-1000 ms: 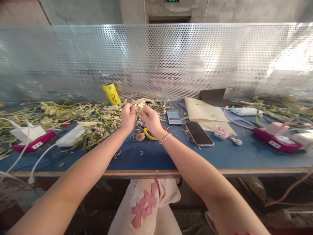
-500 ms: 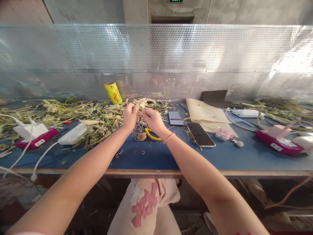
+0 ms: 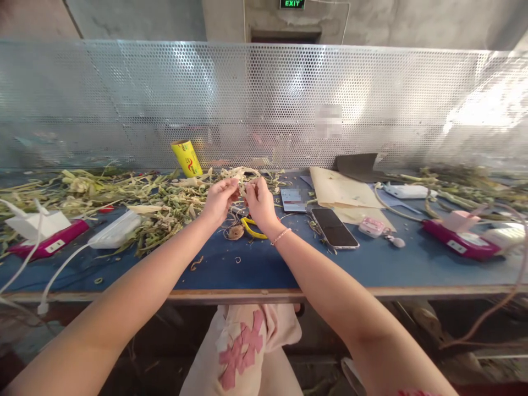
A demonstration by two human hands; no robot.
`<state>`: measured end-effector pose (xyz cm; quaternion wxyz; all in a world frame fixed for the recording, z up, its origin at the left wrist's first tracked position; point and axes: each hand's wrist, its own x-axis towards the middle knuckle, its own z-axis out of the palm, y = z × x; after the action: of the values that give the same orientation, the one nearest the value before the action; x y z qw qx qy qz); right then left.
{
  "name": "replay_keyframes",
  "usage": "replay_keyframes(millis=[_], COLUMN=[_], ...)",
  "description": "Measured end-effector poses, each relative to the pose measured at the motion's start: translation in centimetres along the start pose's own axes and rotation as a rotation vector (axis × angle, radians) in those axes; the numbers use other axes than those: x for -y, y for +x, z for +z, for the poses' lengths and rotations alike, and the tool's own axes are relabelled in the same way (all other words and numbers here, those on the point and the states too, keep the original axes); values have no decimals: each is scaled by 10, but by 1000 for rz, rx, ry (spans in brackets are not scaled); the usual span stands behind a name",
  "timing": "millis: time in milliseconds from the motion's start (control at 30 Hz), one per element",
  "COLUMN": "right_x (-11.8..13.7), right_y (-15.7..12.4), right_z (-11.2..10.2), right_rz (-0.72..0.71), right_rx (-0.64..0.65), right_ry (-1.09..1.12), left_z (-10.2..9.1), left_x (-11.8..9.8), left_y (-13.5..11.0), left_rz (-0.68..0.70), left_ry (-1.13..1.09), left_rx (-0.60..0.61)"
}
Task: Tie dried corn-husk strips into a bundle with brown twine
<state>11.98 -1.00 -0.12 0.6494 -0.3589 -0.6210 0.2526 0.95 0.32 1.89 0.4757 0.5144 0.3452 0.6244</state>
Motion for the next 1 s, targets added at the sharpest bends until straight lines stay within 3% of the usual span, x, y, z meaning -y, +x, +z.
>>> replay_keyframes(millis=[167,467,667,800,1000], right_x=[-1,-3,-4,-4,-4], right_y=[4,8,6,5,3], right_z=[-3,-6,-7,-4,0], right_rz=[18,144,108,92,69], right_rx=[59,169,188,224,257], right_ry=[-116,-131,-235,-279,-261], left_z=[-3,-4,-4,-6,-11], left_x=[-2,5,1,2,11], left_y=[2,4,1,1,6], left_rz=[40,36,11,9,203], left_ry=[24,-13,3,81,349], left_rx=[-17,4,41,-31,-146])
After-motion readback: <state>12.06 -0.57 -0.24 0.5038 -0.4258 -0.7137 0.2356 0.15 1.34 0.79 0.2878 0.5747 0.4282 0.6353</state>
